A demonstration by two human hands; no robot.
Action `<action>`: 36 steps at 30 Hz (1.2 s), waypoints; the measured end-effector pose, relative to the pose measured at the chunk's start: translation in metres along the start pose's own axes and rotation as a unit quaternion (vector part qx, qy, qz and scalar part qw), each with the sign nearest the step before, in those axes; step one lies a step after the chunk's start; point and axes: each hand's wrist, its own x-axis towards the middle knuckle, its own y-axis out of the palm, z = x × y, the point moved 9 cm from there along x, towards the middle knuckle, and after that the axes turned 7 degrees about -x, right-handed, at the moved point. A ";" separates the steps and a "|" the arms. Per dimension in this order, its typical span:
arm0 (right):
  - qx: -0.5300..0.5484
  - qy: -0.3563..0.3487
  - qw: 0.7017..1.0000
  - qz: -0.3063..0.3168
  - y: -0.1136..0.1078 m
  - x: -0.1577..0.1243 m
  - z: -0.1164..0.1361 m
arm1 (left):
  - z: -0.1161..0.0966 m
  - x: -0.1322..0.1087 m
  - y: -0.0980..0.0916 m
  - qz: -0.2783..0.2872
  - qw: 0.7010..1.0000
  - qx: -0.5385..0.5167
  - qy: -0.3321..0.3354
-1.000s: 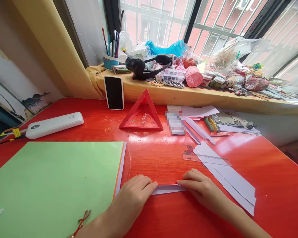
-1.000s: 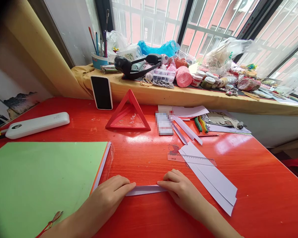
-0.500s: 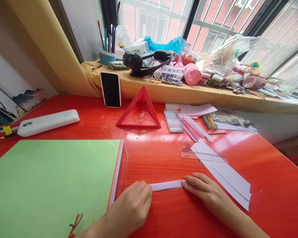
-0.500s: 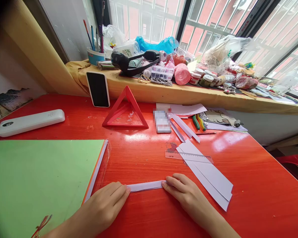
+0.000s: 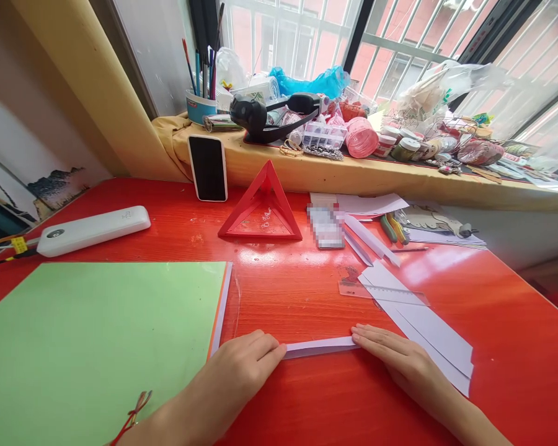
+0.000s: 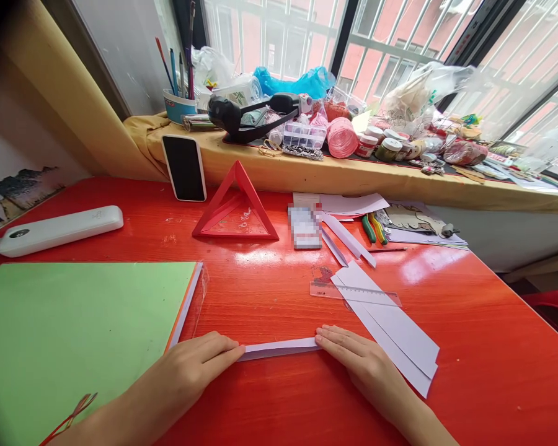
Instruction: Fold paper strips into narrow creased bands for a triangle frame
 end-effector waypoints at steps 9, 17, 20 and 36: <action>0.001 -0.002 1.000 -0.017 0.001 0.000 0.003 | -0.030 -0.009 0.004 -0.059 0.987 0.142 0.047; -0.087 -0.002 0.996 -0.020 0.006 0.013 0.037 | -0.041 -0.012 0.023 -0.048 0.975 0.216 -0.004; -0.073 -0.038 0.996 0.032 0.024 0.020 0.063 | -0.045 -0.003 0.027 -0.048 0.980 0.193 0.001; -0.060 -0.023 0.990 0.127 0.029 0.004 0.057 | -0.045 0.002 0.045 -0.016 0.989 0.147 0.021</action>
